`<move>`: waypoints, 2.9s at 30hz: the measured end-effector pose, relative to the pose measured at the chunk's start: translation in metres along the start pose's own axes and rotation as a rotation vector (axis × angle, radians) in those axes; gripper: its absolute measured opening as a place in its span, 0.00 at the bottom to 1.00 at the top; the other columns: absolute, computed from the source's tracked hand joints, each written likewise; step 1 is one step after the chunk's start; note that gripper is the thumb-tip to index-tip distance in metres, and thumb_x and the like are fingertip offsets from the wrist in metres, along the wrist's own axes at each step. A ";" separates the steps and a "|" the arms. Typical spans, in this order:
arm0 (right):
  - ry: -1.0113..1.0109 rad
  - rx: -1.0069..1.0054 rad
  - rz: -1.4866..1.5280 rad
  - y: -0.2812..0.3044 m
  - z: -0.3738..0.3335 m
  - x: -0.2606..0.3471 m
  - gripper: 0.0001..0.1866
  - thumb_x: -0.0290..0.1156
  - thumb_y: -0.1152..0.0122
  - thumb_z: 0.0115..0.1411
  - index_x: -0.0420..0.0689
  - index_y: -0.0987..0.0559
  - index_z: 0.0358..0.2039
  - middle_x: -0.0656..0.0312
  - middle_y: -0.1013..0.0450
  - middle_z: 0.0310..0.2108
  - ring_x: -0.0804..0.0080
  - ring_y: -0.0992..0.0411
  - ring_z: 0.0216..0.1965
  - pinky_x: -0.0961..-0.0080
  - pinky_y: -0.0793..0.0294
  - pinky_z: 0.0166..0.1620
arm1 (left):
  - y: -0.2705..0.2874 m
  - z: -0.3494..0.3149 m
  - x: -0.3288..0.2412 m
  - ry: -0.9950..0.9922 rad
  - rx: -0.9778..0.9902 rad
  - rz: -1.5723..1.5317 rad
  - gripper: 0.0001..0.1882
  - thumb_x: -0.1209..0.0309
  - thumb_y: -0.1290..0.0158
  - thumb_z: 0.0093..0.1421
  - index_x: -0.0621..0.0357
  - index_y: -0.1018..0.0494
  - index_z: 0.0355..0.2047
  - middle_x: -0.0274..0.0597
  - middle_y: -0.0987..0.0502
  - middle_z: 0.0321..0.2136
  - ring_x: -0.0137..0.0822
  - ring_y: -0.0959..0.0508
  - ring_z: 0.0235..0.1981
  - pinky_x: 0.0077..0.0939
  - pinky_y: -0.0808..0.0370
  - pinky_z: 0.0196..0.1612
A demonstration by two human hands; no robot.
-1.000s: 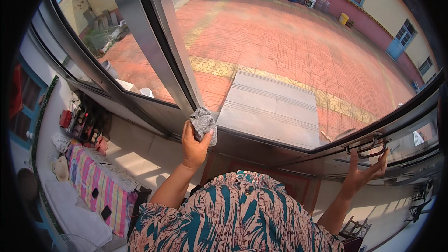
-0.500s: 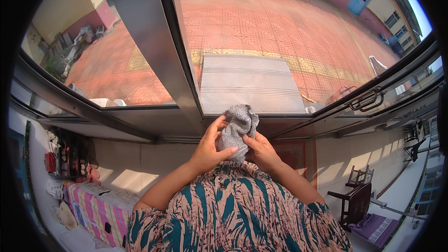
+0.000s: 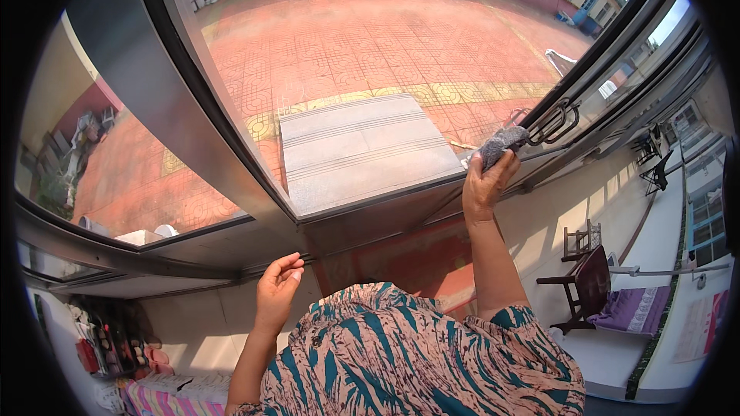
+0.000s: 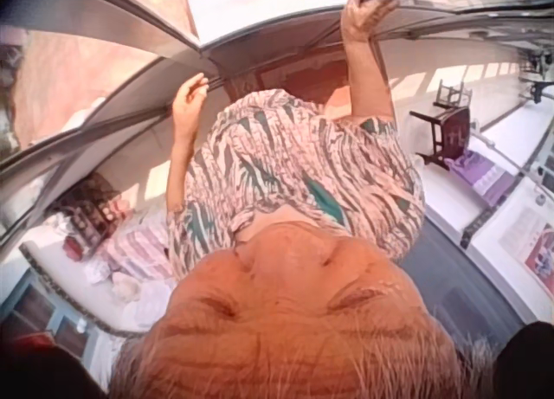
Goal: The person wipes the glass panels of a sliding glass door and windows using a grey cloth.
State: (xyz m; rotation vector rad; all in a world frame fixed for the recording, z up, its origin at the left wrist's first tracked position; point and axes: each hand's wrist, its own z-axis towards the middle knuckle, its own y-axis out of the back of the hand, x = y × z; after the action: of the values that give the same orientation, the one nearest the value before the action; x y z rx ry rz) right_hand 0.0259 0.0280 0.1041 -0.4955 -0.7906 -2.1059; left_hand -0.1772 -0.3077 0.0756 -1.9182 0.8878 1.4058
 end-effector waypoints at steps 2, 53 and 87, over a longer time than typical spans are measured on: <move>0.176 0.131 0.097 -0.019 -0.048 0.026 0.22 0.21 0.42 0.49 0.35 0.35 0.45 0.39 0.44 0.45 0.42 0.41 0.47 0.51 0.42 0.53 | -0.001 0.002 -0.006 -0.024 -0.020 0.010 0.17 0.80 0.51 0.61 0.66 0.32 0.52 0.42 0.27 0.45 0.26 0.28 0.46 0.19 0.30 0.51; 0.103 0.503 0.283 -0.030 -0.159 0.057 0.41 0.22 0.37 0.46 0.33 0.47 0.59 0.40 0.43 0.51 0.43 0.43 0.52 0.54 0.46 0.59 | 0.022 0.025 -0.052 -0.456 -0.312 0.396 0.19 0.83 0.50 0.56 0.66 0.33 0.50 0.45 0.30 0.47 0.36 0.26 0.48 0.25 0.26 0.47; 0.881 0.571 0.258 -0.050 -0.159 0.138 0.16 0.30 0.44 0.48 0.43 0.25 0.40 0.57 0.40 0.50 0.61 0.37 0.47 0.68 0.33 0.49 | 0.067 0.035 -0.061 -0.447 0.123 0.375 0.26 0.83 0.49 0.55 0.65 0.38 0.55 0.45 0.34 0.52 0.39 0.30 0.55 0.26 0.28 0.50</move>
State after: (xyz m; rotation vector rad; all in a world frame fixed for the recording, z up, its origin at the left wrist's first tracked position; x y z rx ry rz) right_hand -0.1075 -0.1335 0.0507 0.5799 -0.6876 -1.5152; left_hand -0.2634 -0.3097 0.1197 -1.3075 1.1106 1.8521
